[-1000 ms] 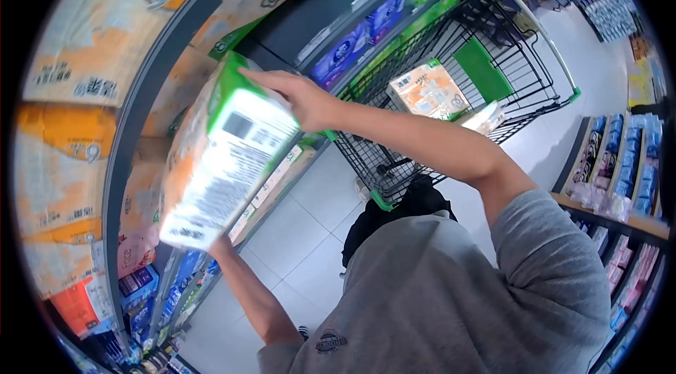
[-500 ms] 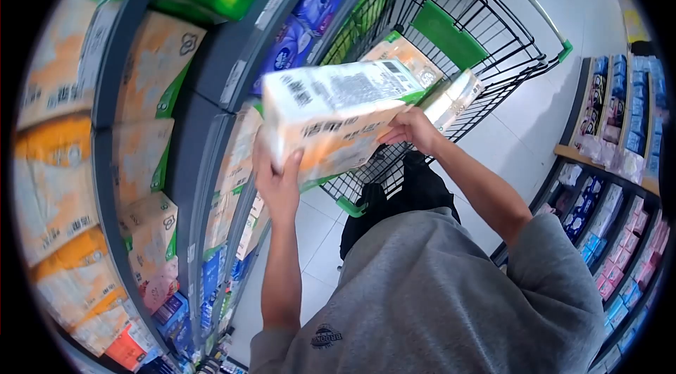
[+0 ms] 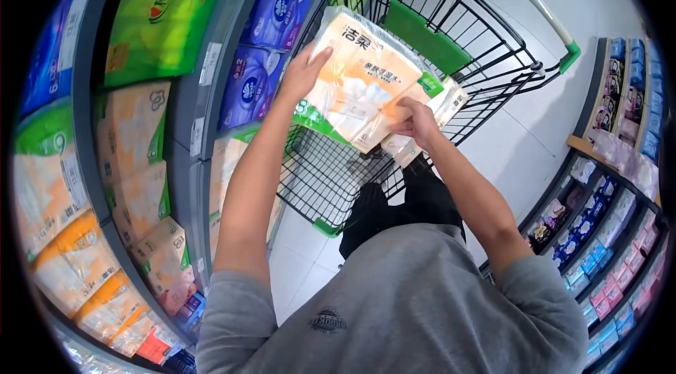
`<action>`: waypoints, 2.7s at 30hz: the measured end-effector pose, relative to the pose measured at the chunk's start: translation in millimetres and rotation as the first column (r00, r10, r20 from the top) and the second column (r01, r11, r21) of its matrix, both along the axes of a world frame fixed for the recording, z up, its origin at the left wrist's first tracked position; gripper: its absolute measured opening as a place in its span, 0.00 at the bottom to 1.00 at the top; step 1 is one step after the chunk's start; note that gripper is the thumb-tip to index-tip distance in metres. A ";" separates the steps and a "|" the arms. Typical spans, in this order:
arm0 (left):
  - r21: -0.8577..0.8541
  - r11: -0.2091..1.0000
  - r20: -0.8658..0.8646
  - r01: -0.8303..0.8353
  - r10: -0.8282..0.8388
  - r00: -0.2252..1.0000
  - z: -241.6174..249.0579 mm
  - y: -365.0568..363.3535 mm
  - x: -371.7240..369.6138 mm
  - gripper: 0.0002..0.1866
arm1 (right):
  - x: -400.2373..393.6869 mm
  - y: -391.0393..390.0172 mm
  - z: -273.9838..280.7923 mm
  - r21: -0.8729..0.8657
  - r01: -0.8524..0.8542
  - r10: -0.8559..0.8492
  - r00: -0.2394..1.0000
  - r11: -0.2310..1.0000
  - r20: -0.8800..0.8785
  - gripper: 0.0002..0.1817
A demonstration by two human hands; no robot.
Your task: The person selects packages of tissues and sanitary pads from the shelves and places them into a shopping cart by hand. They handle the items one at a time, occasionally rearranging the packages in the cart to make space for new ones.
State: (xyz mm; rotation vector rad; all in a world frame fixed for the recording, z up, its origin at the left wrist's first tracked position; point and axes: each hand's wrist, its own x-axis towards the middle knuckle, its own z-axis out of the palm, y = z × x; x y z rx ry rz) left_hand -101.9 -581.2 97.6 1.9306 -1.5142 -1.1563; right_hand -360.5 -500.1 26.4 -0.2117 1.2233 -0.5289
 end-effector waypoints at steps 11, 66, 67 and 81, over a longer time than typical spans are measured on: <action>0.192 0.980 0.103 -0.049 0.030 0.994 -137.9 127.7 -110.7 0.21 | -39.3 -6.5 -48.9 -0.152 -0.764 0.414 0.491 0.627 -0.766 0.18; 0.018 0.801 0.325 -0.599 0.562 0.761 -56.2 706.0 -27.1 0.43 | -20.0 265.6 90.0 0.265 -0.938 0.192 -0.308 -0.222 -0.932 0.36; 0.026 0.807 0.329 -0.591 0.551 0.767 -53.9 706.9 -22.0 0.43 | -23.4 268.3 83.0 0.264 -0.940 0.203 -0.307 -0.215 -0.930 0.36; 0.297 0.862 0.247 -0.411 0.347 0.905 -51.0 698.7 77.1 0.34 | -16.5 302.3 54.9 0.357 -0.905 0.128 -0.392 -0.229 -0.911 0.40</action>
